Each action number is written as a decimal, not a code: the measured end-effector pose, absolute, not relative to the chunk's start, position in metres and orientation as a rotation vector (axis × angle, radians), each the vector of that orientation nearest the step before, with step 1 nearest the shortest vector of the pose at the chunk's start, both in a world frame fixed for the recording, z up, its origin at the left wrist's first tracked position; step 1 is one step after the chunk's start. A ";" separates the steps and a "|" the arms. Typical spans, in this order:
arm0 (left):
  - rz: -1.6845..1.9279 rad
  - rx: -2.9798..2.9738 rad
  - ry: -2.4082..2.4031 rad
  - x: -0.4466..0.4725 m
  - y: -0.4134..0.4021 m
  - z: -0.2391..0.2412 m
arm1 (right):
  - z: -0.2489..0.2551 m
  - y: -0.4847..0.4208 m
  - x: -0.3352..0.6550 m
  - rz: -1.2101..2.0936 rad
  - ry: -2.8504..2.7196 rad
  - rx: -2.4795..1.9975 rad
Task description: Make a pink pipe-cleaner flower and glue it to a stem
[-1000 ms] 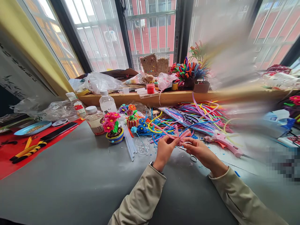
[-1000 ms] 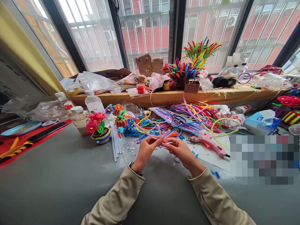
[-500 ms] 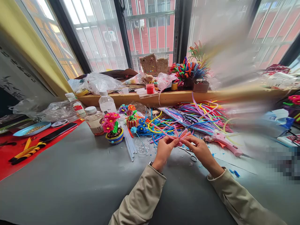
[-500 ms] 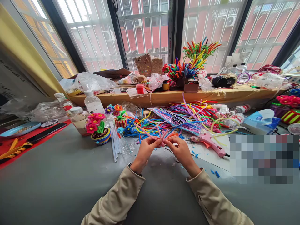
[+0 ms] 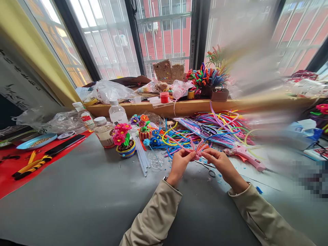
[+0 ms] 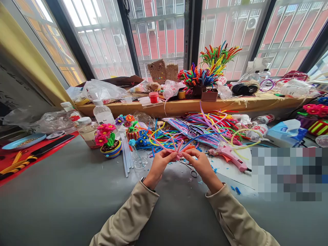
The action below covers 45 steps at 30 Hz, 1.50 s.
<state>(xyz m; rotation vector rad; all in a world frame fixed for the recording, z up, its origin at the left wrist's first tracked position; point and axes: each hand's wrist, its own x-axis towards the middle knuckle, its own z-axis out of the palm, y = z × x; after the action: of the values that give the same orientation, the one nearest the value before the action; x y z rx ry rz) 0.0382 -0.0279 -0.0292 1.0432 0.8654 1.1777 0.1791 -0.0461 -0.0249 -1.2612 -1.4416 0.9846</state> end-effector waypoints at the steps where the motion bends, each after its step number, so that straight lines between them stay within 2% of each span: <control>1: 1.173 1.041 0.862 0.038 -0.028 -0.029 | -0.025 -0.046 0.179 0.983 -1.436 -1.266; 4: 1.158 1.050 0.846 0.039 -0.028 -0.029 | -0.027 -0.045 0.178 1.052 -1.393 -1.270; 9: 1.151 1.004 0.863 0.037 -0.028 -0.027 | -0.029 -0.044 0.180 1.346 -1.295 -1.224; 17: 1.001 1.104 0.836 0.037 -0.027 -0.030 | -0.029 -0.042 0.179 1.226 -1.233 -1.092; 25: 1.013 0.978 0.816 0.038 -0.030 -0.030 | -0.039 -0.045 0.165 1.020 -1.184 -1.051; 30: 1.072 0.932 0.865 0.036 -0.028 -0.033 | -0.040 -0.046 0.162 1.010 -1.242 -1.082; 45: 0.953 0.951 0.872 0.037 -0.022 -0.036 | -0.037 -0.043 0.171 1.098 -1.239 -1.143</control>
<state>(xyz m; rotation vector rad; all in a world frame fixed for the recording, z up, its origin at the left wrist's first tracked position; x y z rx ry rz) 0.0369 -0.0224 -0.0365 0.9509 0.8722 0.9526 0.1710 -0.0429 -0.0366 -1.1432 -1.2386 1.0978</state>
